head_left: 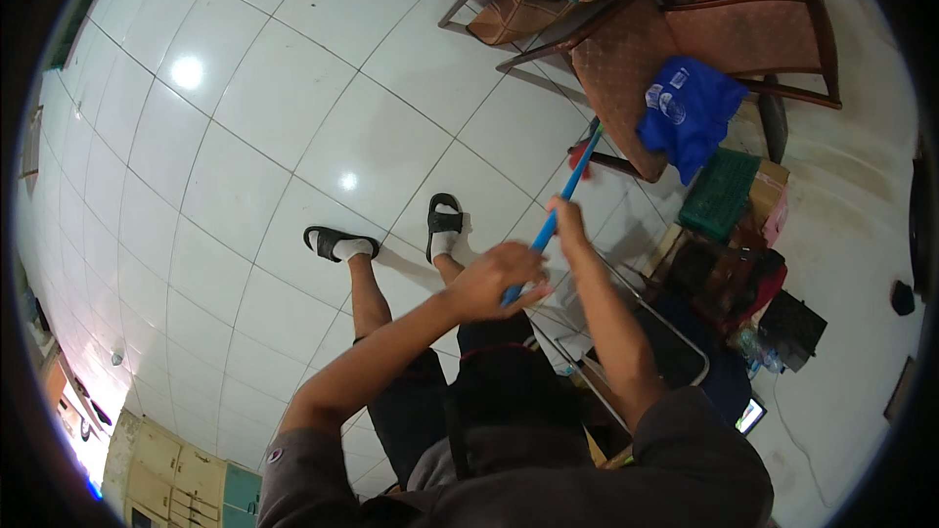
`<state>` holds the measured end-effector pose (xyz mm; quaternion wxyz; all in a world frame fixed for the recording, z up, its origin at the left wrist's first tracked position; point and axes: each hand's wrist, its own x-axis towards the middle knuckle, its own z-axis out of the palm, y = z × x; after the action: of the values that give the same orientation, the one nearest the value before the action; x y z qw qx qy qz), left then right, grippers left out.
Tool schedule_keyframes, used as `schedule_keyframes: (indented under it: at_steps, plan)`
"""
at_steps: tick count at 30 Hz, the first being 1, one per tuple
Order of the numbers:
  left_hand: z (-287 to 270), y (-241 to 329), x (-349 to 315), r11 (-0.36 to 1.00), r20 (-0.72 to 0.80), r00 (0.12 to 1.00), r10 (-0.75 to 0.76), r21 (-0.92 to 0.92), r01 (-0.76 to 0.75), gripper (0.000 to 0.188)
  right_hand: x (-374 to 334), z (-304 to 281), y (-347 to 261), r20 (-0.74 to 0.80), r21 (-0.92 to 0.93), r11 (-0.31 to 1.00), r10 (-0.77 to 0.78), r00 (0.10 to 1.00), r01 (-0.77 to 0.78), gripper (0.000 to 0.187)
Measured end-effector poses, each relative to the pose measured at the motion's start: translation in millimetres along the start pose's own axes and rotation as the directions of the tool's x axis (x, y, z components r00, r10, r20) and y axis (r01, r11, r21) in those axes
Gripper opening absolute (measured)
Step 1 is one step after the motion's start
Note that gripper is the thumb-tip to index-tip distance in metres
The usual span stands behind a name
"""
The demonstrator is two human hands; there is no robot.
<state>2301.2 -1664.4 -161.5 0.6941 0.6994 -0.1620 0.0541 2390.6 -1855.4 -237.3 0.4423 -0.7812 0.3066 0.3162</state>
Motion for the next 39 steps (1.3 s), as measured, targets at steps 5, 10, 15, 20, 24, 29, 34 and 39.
schedule_keyframes:
  at_steps: [5, 10, 15, 20, 24, 29, 34, 39]
  plan:
    - [63.3, -96.5, 83.6, 0.999, 0.019, 0.999, -0.039, 0.01, 0.039, 0.016, 165.9, -47.9, -43.1, -0.054, -0.226, 0.97, -0.109, 0.993, 0.094, 0.017]
    - [105.9, -138.0, 62.5, 0.992, -0.282, 0.959, 0.022, 0.122, 0.013, 0.02, 193.9, -32.5, -41.5, 0.13, -0.509, 0.851, -0.072, 0.989, 0.129, 0.021]
    - [171.1, -2.5, -47.8, 0.966, -0.293, 0.923, -0.251, -0.018, 0.257, 0.024, 69.8, -24.4, 70.4, 0.335, -0.891, 0.37, 0.14, 0.932, 0.265, 0.066]
    - [154.1, 145.4, -67.0, 0.871, 0.32, 0.83, -0.456, 0.354, 0.341, 0.025, -120.3, -47.3, 54.4, 0.404, -0.823, 0.498, 0.174, 0.898, 0.274, 0.046]
    - [120.5, 170.3, -33.8, 0.992, -0.116, 0.989, 0.097, -0.074, -0.106, 0.026, -147.2, -75.9, 30.6, 0.249, -0.441, 0.898, 0.138, 0.959, -0.015, 0.034]
    - [102.6, 97.3, -15.2, 0.939, -0.461, 0.826, -0.324, -0.26, 0.224, 0.015, -25.9, -43.9, -6.0, 0.29, -0.456, 0.89, 0.158, 0.944, -0.01, 0.022]
    - [26.6, 146.9, -75.6, 0.895, -0.62, 0.732, -0.283, 0.105, 0.434, 0.021, -108.0, 109.0, 11.9, 0.711, -0.405, 0.906, 0.227, 0.666, 0.124, 0.024]
    - [1.2, 268.8, -128.3, 0.879, -0.535, 0.829, -0.161, 0.305, 0.367, 0.024, -269.3, 154.7, 1.5, 0.823, -0.326, 0.943, 0.254, 0.508, 0.058, 0.035]
